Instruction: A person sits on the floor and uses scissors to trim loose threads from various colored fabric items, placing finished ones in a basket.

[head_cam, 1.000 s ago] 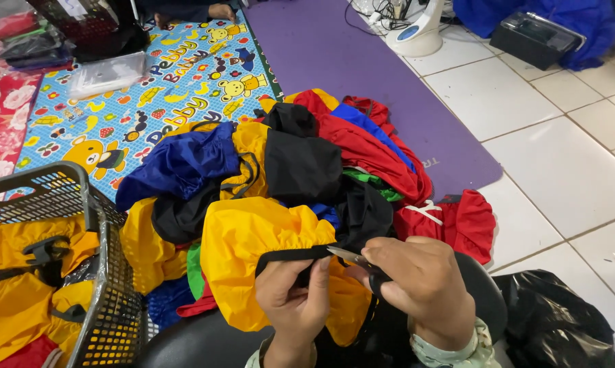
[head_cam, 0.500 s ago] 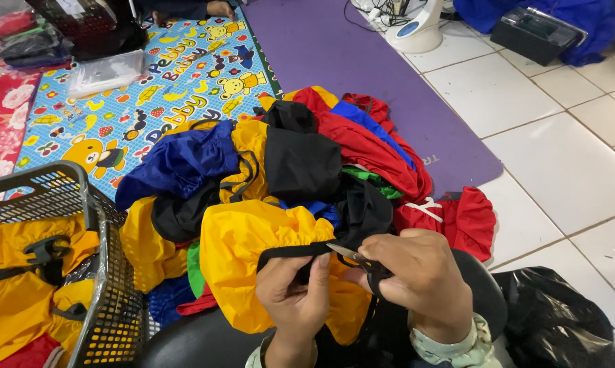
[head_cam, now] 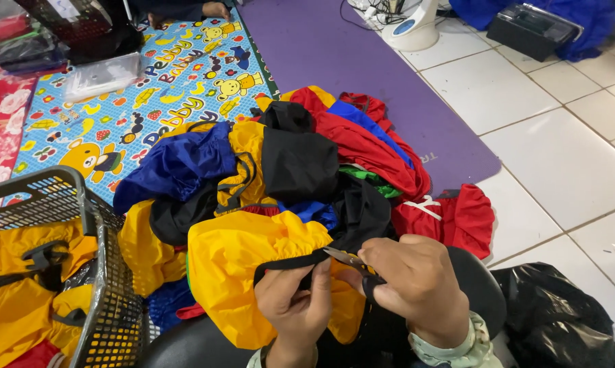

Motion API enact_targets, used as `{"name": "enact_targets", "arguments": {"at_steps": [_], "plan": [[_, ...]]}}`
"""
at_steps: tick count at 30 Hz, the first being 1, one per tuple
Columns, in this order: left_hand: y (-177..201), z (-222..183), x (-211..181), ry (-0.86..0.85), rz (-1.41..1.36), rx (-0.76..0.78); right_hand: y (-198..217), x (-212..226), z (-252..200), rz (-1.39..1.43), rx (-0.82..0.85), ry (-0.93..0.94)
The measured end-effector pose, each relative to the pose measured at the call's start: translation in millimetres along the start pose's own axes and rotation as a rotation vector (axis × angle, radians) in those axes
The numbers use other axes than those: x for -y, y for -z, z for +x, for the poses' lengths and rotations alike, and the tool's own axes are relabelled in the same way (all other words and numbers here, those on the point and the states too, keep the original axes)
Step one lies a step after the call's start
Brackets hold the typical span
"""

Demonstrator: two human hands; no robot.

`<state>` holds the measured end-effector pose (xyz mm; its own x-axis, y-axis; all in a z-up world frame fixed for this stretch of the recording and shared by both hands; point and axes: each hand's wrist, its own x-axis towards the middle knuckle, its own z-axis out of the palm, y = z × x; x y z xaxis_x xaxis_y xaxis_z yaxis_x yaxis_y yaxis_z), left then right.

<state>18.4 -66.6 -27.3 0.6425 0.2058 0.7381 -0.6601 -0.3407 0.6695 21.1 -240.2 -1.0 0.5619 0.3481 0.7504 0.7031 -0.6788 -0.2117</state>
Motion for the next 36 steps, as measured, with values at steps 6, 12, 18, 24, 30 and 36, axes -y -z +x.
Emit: {"name": "enact_targets", "arguments": {"at_steps": [6,12,18,24,30,36], "plan": [[-3,-1,-1,0.003,0.008,-0.018,12,8,12,-0.041,0.017,0.025],[-3,3,-7,0.068,-0.059,0.022,12,5,10,0.015,0.027,0.021],[0,6,-7,0.057,-0.107,0.019,3,-3,6,0.092,0.019,0.015],[4,14,-8,0.063,-0.053,0.122,-5,-4,13,0.032,-0.05,0.063],[6,12,-4,0.073,-0.015,0.121,-8,-5,12,0.019,-0.029,0.067],[2,10,0,0.101,-0.101,0.11,-11,-12,-2,0.027,-0.004,0.036]]}}
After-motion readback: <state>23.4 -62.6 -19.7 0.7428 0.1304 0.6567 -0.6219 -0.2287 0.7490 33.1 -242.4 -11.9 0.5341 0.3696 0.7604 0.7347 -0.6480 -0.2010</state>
